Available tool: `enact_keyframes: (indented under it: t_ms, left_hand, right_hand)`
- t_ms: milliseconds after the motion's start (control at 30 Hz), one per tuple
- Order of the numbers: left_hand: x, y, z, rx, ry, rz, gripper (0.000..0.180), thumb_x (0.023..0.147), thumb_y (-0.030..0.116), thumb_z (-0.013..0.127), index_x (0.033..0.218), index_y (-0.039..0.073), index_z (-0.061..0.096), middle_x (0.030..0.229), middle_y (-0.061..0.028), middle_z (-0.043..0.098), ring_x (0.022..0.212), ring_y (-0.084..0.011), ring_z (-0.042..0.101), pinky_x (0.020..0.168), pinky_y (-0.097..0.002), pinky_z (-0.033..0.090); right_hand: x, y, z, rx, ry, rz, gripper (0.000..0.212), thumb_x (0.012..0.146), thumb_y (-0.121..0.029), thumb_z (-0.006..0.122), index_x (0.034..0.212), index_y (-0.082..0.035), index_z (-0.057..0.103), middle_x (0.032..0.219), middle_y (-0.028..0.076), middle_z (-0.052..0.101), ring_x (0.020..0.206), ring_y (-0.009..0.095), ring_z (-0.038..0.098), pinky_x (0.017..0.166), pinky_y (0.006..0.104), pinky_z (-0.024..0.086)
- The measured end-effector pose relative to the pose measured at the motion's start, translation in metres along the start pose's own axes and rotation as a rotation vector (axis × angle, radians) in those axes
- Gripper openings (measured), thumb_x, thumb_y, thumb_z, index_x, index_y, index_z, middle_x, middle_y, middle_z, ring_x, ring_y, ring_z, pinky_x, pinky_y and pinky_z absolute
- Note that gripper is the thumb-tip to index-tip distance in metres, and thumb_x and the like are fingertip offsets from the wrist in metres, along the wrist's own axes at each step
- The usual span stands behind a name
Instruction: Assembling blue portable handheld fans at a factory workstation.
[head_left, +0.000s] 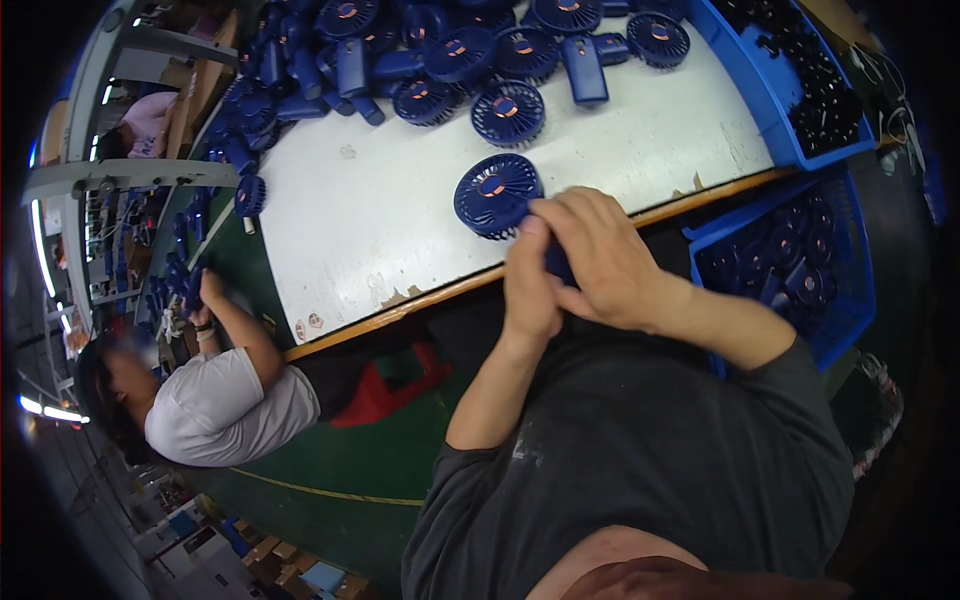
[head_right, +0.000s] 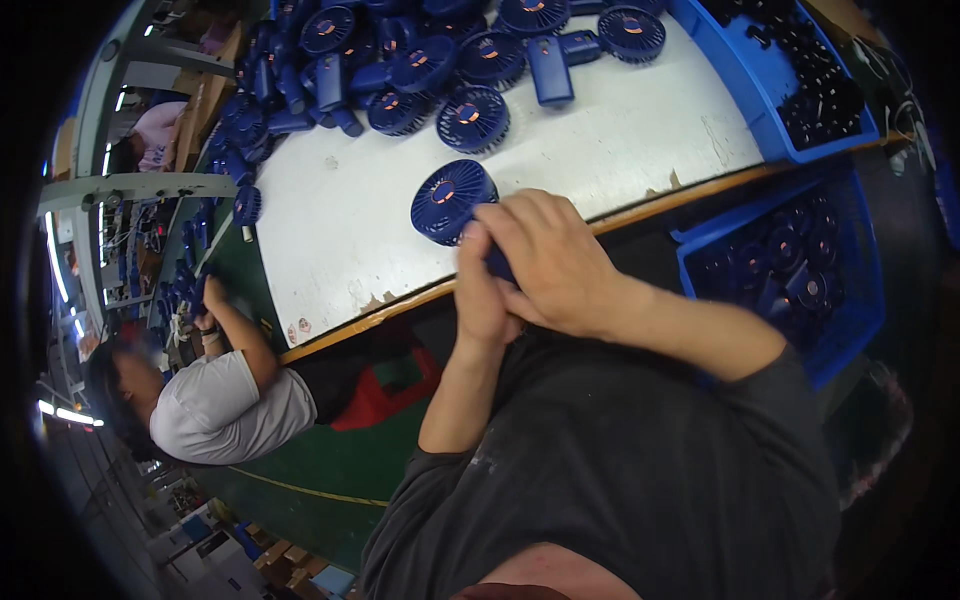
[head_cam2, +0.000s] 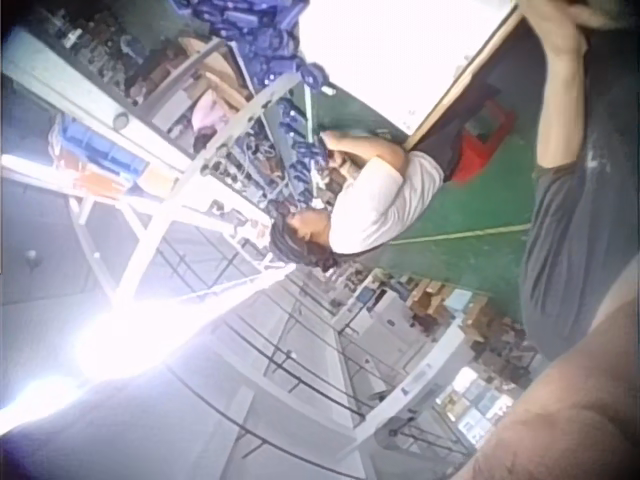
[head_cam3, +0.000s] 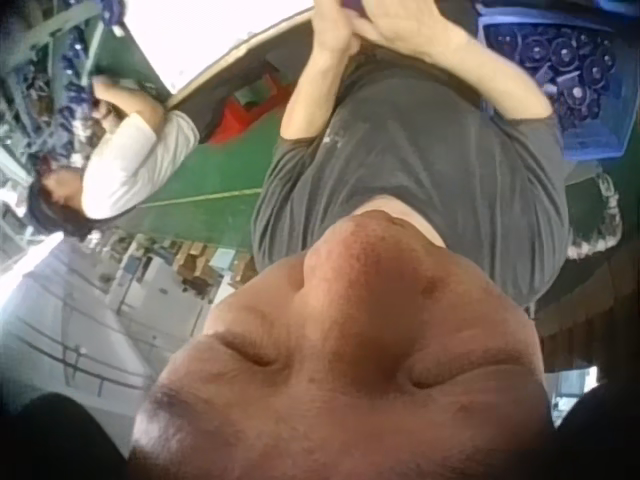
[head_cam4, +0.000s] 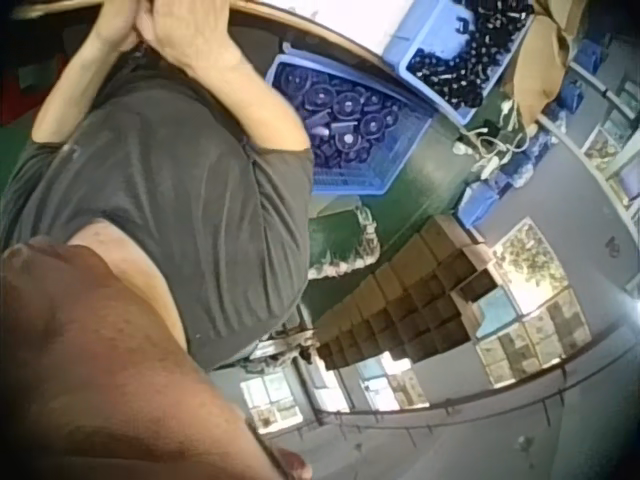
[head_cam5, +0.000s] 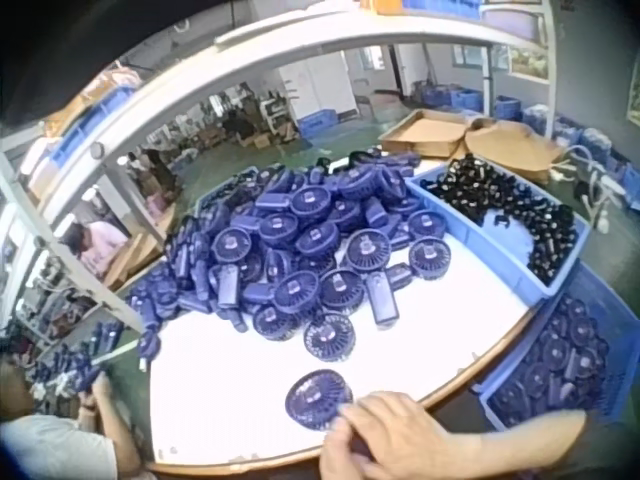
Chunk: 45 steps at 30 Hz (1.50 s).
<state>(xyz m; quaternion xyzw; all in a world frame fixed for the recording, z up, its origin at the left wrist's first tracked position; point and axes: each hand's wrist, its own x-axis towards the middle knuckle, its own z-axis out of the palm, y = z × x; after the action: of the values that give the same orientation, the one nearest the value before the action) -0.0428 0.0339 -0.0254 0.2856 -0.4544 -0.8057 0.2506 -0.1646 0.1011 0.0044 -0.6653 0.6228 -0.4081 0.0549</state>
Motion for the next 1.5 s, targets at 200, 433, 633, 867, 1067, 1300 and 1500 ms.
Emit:
enact_keyframes:
  t_ms: [200,433,633,867,1067,1300,1500]
  left_hand:
    - [0.029,0.084,0.031,1.152,-0.246,0.618,0.111,0.077,0.04,0.079,0.146,-0.017,0.015,0.154,-0.0369,0.014,0.145,-0.0486,0.015,0.119,-0.047,0.016]
    - [0.202,0.162,-0.137,1.554,0.63,0.619,0.072,0.087,0.037,0.069,0.136,-0.01,0.044,0.127,-0.0266,0.057,0.122,-0.0417,0.051,0.101,-0.0469,0.043]
    - [0.254,0.158,-0.12,1.887,0.675,0.534,0.081,0.081,0.032,0.075,0.14,-0.009,0.036,0.121,-0.0237,0.06,0.111,-0.0399,0.056,0.093,-0.047,0.048]
    - [0.167,0.144,-0.08,0.852,0.362,0.6,0.068,0.073,0.011,0.077,0.127,-0.009,0.042,0.111,-0.0204,0.061,0.095,-0.0262,0.064,0.087,-0.0354,0.052]
    - [0.035,0.004,0.022,-0.161,0.019,0.355,0.065,0.085,0.022,0.074,0.134,-0.002,0.038,0.117,-0.0156,0.058,0.103,-0.023,0.064,0.092,-0.0397,0.051]
    - [0.048,0.018,0.008,-0.183,0.145,0.074,0.056,0.099,0.048,0.049,0.126,-0.002,0.049,0.099,-0.0159,0.065,0.086,-0.0301,0.068,0.083,-0.0407,0.056]
    - [0.028,0.001,0.031,-0.536,-0.447,-0.025,0.082,0.093,0.061,0.05,0.144,-0.001,0.036,0.146,-0.0228,0.041,0.137,-0.0407,0.037,0.113,-0.0534,0.033]
  right_hand:
    - [-0.046,0.017,-0.026,1.073,0.086,0.711,0.052,0.076,-0.009,0.064,0.125,0.002,0.051,0.091,0.002,0.056,0.083,0.01,0.054,0.076,0.0262,0.045]
    - [-0.208,0.104,-0.103,0.081,0.617,0.799,0.044,0.089,-0.01,0.061,0.13,0.004,0.052,0.105,0.007,0.061,0.095,0.014,0.056,0.086,0.0271,0.045]
    - [-0.419,0.22,-0.128,-0.586,0.39,1.309,0.063,0.083,-0.02,0.068,0.132,0.012,0.045,0.124,0.033,0.056,0.124,0.044,0.051,0.105,0.0435,0.039]
    - [-0.244,0.13,-0.114,-0.085,0.425,1.1,0.039,0.091,-0.014,0.064,0.123,0.007,0.058,0.117,0.022,0.063,0.105,0.027,0.064,0.093,0.0368,0.049]
    - [-0.086,0.035,-0.013,1.011,0.034,0.665,0.061,0.086,-0.001,0.067,0.141,0.001,0.039,0.131,0.015,0.052,0.114,0.019,0.055,0.094,0.0329,0.049]
    - [-0.021,0.012,0.012,0.254,-0.033,0.214,0.033,0.084,-0.02,0.073,0.102,0.0,0.057,0.083,0.02,0.065,0.075,0.034,0.068,0.065,0.0405,0.053]
    - [0.032,0.025,-0.073,0.039,-0.614,0.194,0.038,0.094,-0.029,0.058,0.107,0.007,0.057,0.093,0.03,0.063,0.088,0.044,0.064,0.08,0.0482,0.051]
